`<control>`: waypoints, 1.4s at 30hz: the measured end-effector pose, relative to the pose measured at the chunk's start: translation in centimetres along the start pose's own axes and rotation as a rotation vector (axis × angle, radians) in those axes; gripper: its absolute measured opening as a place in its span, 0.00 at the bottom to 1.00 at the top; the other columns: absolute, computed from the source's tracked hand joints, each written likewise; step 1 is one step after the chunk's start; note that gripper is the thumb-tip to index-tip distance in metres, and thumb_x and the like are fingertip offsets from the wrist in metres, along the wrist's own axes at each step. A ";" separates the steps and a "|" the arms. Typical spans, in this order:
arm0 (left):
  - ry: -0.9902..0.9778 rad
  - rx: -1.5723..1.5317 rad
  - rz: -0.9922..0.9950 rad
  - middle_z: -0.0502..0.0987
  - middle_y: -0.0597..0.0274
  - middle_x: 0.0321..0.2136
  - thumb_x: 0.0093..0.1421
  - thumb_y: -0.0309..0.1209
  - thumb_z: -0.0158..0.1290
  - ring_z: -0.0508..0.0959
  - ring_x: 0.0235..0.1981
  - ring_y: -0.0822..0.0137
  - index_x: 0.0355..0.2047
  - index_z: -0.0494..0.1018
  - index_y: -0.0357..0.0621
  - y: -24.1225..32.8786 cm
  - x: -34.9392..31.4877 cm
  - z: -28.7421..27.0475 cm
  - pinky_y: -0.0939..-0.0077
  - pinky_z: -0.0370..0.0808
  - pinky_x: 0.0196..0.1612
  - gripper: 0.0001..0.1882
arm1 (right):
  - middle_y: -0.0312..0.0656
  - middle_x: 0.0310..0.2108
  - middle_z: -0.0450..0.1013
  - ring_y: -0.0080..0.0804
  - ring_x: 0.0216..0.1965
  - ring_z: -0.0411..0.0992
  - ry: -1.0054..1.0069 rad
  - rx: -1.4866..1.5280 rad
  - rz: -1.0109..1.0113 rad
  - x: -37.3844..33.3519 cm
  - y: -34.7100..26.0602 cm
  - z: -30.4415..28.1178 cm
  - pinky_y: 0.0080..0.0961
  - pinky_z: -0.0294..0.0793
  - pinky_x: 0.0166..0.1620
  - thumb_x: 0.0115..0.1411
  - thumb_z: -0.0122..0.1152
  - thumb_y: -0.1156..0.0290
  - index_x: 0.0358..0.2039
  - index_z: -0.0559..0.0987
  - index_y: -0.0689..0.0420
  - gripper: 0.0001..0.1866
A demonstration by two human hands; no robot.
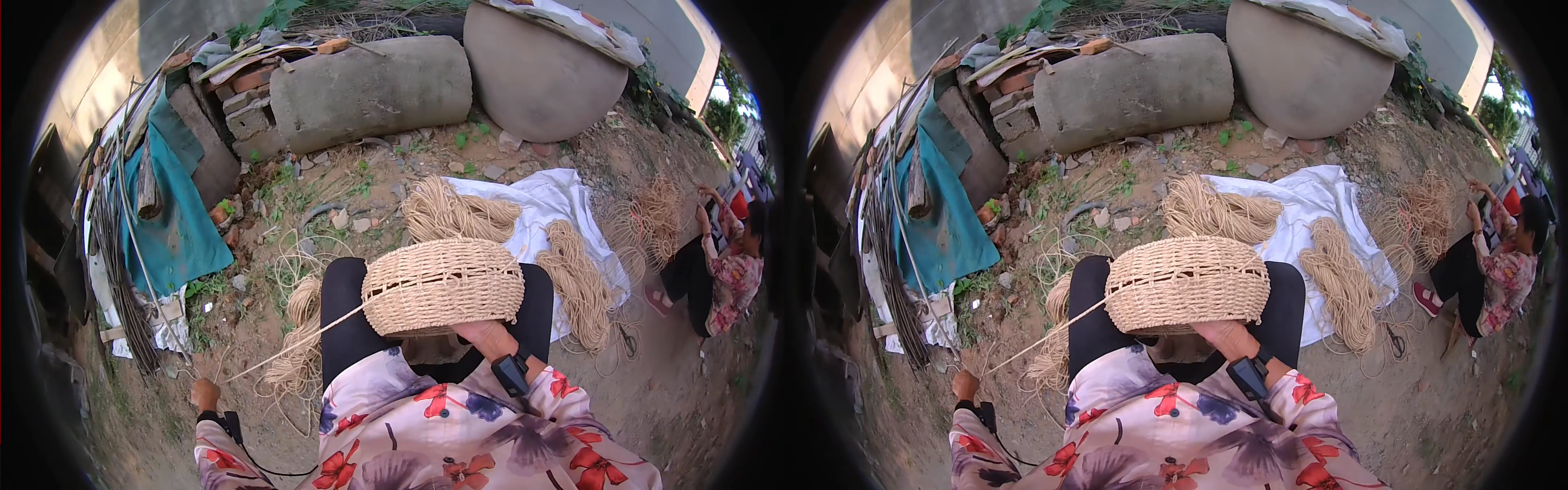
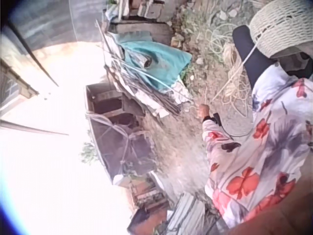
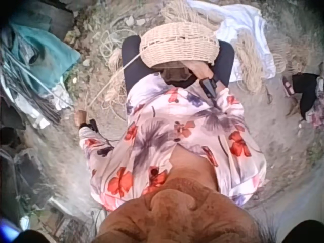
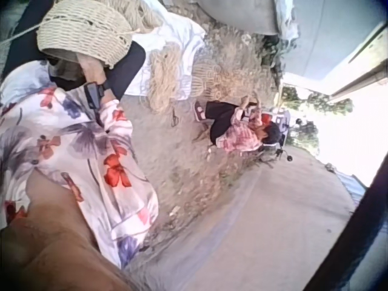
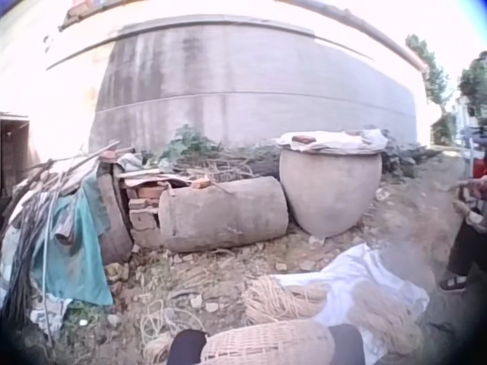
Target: Weaving a straw or wicker basket outdoors.
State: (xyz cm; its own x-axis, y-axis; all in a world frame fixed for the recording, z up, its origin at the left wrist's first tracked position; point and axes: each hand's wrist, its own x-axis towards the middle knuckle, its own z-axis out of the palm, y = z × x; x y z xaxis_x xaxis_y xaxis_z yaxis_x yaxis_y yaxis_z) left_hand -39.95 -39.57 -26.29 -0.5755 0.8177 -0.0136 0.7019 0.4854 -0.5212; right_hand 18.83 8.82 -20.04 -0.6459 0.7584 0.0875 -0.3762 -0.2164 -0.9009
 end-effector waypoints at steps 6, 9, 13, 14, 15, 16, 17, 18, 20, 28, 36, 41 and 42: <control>-0.103 -1.032 -0.148 0.81 0.56 0.31 0.62 0.42 0.53 0.81 0.30 0.65 0.55 0.74 0.49 11.6 5.1 -18.0 0.66 0.77 0.32 0.22 | 0.41 0.56 0.70 0.36 0.56 0.66 0.033 0.552 0.128 0.6 -0.4 1.3 0.32 0.66 0.61 0.70 0.45 0.57 0.58 0.68 0.60 0.23; -0.131 -1.691 0.073 0.80 0.61 0.32 0.65 0.37 0.52 0.75 0.19 0.74 0.53 0.75 0.47 22.0 6.4 -33.1 0.78 0.72 0.25 0.18 | 0.42 0.56 0.70 0.35 0.55 0.66 0.065 0.219 0.103 0.7 -0.9 1.8 0.31 0.67 0.60 0.69 0.47 0.59 0.58 0.68 0.60 0.23; -0.143 -1.699 0.295 0.76 0.65 0.26 0.65 0.39 0.53 0.71 0.19 0.77 0.45 0.77 0.44 27.5 4.8 -43.7 0.81 0.69 0.23 0.14 | 0.42 0.55 0.70 0.33 0.54 0.66 0.006 0.092 0.048 0.9 -1.3 2.0 0.31 0.68 0.59 0.68 0.51 0.62 0.57 0.69 0.60 0.22; -0.094 -1.671 0.324 0.75 0.67 0.25 0.65 0.39 0.53 0.70 0.18 0.78 0.42 0.78 0.45 27.4 5.1 -44.1 0.82 0.67 0.22 0.13 | 0.42 0.55 0.70 0.33 0.54 0.66 -0.026 0.238 0.053 0.9 -1.3 1.9 0.31 0.68 0.59 0.67 0.53 0.62 0.57 0.69 0.60 0.22; -0.047 -1.641 0.351 0.74 0.68 0.23 0.65 0.39 0.52 0.68 0.18 0.78 0.39 0.78 0.45 27.2 5.5 -43.8 0.82 0.65 0.21 0.12 | 0.42 0.55 0.70 0.33 0.54 0.66 -0.026 0.256 0.053 0.8 -1.4 1.7 0.31 0.68 0.59 0.67 0.54 0.63 0.56 0.70 0.60 0.21; -0.004 -1.609 0.376 0.73 0.69 0.22 0.65 0.40 0.52 0.66 0.17 0.79 0.36 0.79 0.45 26.4 5.9 -42.8 0.82 0.62 0.20 0.12 | 0.42 0.55 0.70 0.33 0.54 0.66 0.003 0.027 0.021 0.8 -1.2 1.7 0.31 0.68 0.59 0.67 0.53 0.63 0.57 0.69 0.60 0.21; -0.111 -1.683 0.208 0.69 0.74 0.19 0.65 0.41 0.52 0.62 0.17 0.81 0.30 0.79 0.47 26.0 6.5 -41.5 0.84 0.57 0.20 0.13 | 0.42 0.55 0.70 0.33 0.54 0.66 0.007 -0.028 0.016 0.5 -1.2 1.4 0.32 0.67 0.59 0.67 0.53 0.62 0.57 0.69 0.60 0.22; -0.228 -1.740 0.143 0.69 0.75 0.19 0.65 0.41 0.52 0.62 0.17 0.82 0.29 0.79 0.47 24.8 6.7 -39.9 0.84 0.56 0.20 0.14 | 0.42 0.55 0.70 0.34 0.54 0.66 0.001 -0.076 0.008 0.5 -1.2 1.2 0.32 0.67 0.60 0.67 0.52 0.61 0.57 0.69 0.59 0.22; -0.297 -1.768 0.102 0.69 0.76 0.19 0.65 0.42 0.53 0.61 0.18 0.83 0.30 0.79 0.48 23.9 7.0 -37.1 0.84 0.56 0.21 0.14 | 0.42 0.56 0.69 0.35 0.55 0.66 -0.016 -0.084 0.006 0.3 -1.0 1.0 0.34 0.66 0.60 0.68 0.51 0.60 0.58 0.68 0.59 0.23; 0.220 -1.388 0.171 0.77 0.63 0.22 0.63 0.41 0.54 0.78 0.25 0.61 0.37 0.80 0.45 24.2 5.9 -37.8 0.67 0.73 0.31 0.13 | 0.44 0.58 0.67 0.39 0.58 0.64 -0.097 0.063 0.034 1.0 0.0 2.0 0.40 0.64 0.63 0.69 0.45 0.54 0.60 0.66 0.57 0.26; 0.101 -1.528 0.439 0.79 0.57 0.27 0.59 0.35 0.59 0.79 0.27 0.61 0.43 0.75 0.42 27.9 6.8 -42.3 0.68 0.75 0.32 0.14 | 0.45 0.61 0.64 0.43 0.60 0.63 -0.320 0.564 0.145 2.1 2.0 2.7 0.45 0.61 0.65 0.70 0.40 0.48 0.62 0.63 0.55 0.29; -0.176 -1.850 0.283 0.75 0.66 0.20 0.61 0.36 0.58 0.72 0.19 0.78 0.33 0.76 0.40 28.6 7.9 -42.0 0.79 0.69 0.21 0.11 | 0.45 0.60 0.65 0.41 0.60 0.64 -0.249 -0.311 -0.016 1.9 3.1 2.4 0.43 0.62 0.64 0.70 0.41 0.48 0.61 0.65 0.55 0.29; -0.198 -1.914 0.263 0.74 0.68 0.19 0.60 0.37 0.58 0.71 0.19 0.79 0.32 0.76 0.40 28.7 8.0 -41.9 0.80 0.68 0.20 0.12 | 0.45 0.60 0.66 0.40 0.60 0.64 -0.213 -0.313 -0.001 2.0 3.3 2.5 0.42 0.63 0.64 0.70 0.41 0.48 0.61 0.65 0.55 0.28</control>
State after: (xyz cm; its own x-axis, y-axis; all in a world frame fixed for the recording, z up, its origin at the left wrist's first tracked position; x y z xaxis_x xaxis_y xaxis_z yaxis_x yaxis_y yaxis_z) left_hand -6.85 -6.14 -5.59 -0.3320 0.9402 -0.0762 0.1421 0.1297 0.9813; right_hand 14.63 8.04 -21.74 -0.7814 0.6069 0.1450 -0.1769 0.0075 -0.9842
